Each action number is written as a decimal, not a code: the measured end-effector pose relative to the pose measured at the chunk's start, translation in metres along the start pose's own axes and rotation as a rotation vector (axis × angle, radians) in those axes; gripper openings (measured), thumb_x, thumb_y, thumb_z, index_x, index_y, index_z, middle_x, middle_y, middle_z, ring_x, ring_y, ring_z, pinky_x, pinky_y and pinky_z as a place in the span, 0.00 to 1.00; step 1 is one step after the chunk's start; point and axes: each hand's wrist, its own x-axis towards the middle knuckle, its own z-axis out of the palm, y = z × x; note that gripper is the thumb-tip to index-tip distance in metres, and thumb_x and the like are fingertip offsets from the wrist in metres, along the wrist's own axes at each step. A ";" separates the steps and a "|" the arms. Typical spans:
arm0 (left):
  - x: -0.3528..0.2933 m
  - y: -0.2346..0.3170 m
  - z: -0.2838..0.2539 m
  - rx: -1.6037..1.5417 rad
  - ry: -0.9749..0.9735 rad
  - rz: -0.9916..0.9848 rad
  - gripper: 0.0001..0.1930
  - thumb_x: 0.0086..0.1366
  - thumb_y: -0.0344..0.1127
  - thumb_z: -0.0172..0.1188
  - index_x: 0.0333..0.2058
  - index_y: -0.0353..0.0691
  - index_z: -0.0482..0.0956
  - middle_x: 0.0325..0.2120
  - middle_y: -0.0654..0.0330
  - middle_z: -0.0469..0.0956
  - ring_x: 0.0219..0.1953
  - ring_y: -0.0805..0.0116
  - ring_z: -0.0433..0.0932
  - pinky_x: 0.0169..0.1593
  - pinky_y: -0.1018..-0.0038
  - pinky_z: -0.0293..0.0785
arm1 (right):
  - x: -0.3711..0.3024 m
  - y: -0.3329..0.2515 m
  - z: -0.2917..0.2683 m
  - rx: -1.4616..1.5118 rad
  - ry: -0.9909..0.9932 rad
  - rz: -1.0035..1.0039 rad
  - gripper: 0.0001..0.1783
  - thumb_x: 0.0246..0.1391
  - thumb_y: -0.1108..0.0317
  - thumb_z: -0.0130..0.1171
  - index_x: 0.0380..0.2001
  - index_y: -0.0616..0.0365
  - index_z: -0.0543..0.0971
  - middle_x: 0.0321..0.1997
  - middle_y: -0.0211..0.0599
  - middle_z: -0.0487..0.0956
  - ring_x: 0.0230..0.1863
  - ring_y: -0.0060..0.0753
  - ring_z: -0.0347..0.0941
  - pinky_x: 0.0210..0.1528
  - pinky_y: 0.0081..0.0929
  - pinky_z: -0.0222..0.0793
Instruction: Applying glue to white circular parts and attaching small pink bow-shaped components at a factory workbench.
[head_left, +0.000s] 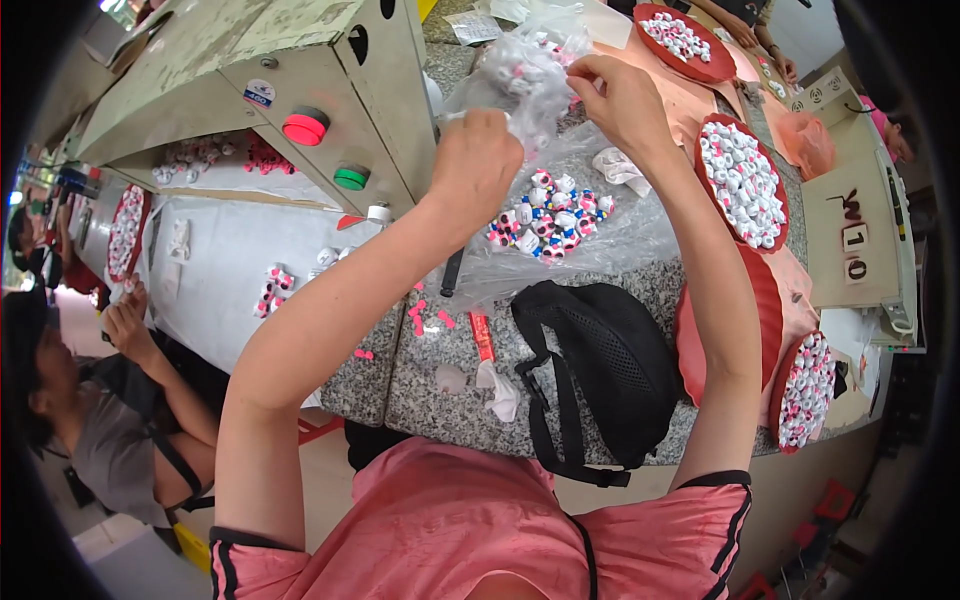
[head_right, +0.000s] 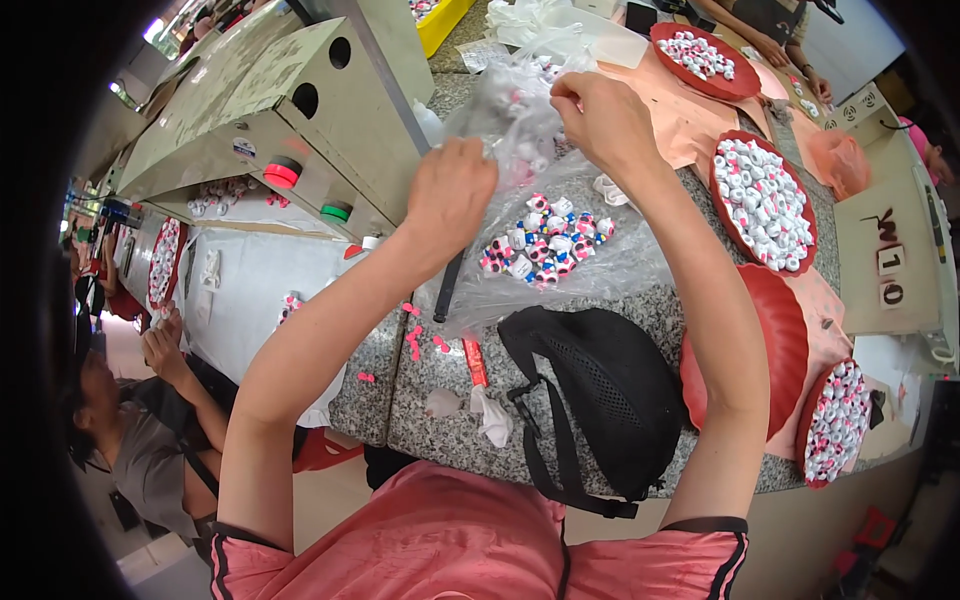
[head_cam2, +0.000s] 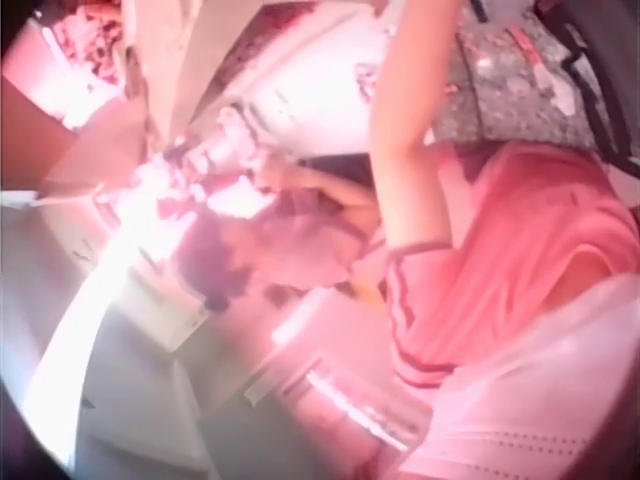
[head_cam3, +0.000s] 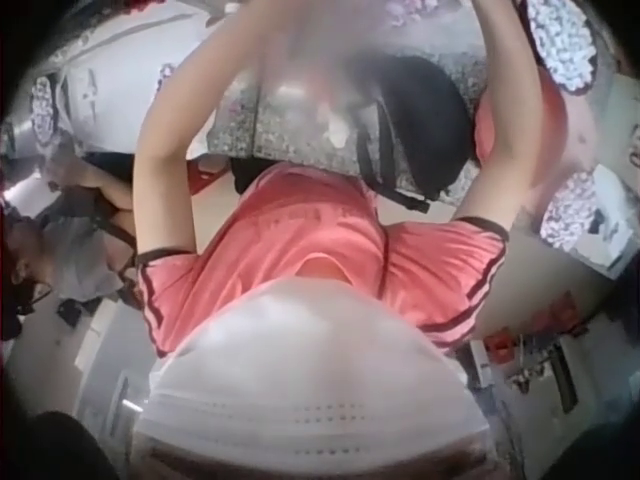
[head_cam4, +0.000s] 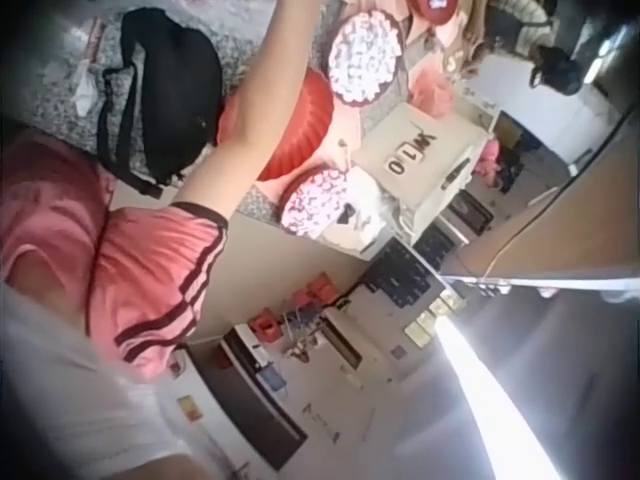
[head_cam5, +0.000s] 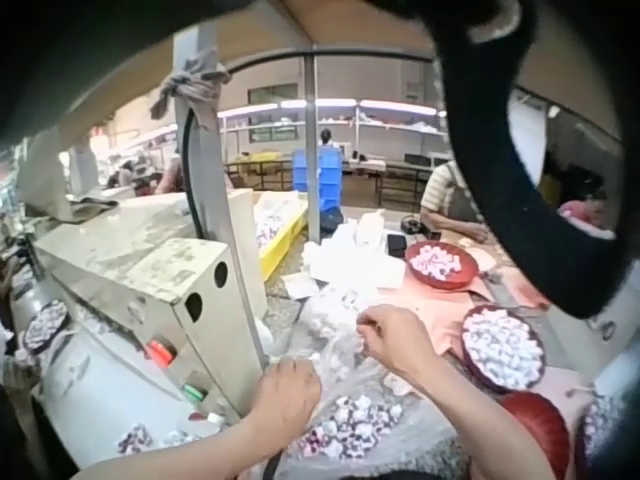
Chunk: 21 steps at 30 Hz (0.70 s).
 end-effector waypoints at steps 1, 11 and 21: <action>0.008 0.000 -0.002 -0.009 0.007 0.012 0.04 0.50 0.29 0.53 0.22 0.40 0.77 0.24 0.56 0.76 0.30 0.61 0.76 0.39 0.66 0.69 | -0.005 0.008 -0.003 0.000 -0.025 0.071 0.13 0.46 0.64 0.58 0.32 0.61 0.79 0.29 0.40 0.78 0.27 0.28 0.72 0.33 0.25 0.68; 0.045 -0.013 -0.006 -0.432 -0.043 -0.387 0.10 0.53 0.30 0.51 0.33 0.32 0.74 0.27 0.44 0.76 0.32 0.45 0.76 0.34 0.56 0.72 | -0.044 -0.004 0.090 0.180 -0.110 -0.359 0.15 0.46 0.65 0.54 0.39 0.60 0.76 0.33 0.47 0.78 0.35 0.49 0.74 0.40 0.36 0.68; -0.059 -0.016 -0.139 -0.579 0.112 -0.169 0.12 0.55 0.37 0.57 0.35 0.37 0.78 0.26 0.48 0.77 0.28 0.49 0.76 0.31 0.60 0.72 | -0.058 0.014 0.000 0.032 -0.317 -0.075 0.17 0.50 0.63 0.56 0.41 0.61 0.76 0.39 0.42 0.78 0.38 0.35 0.75 0.42 0.28 0.69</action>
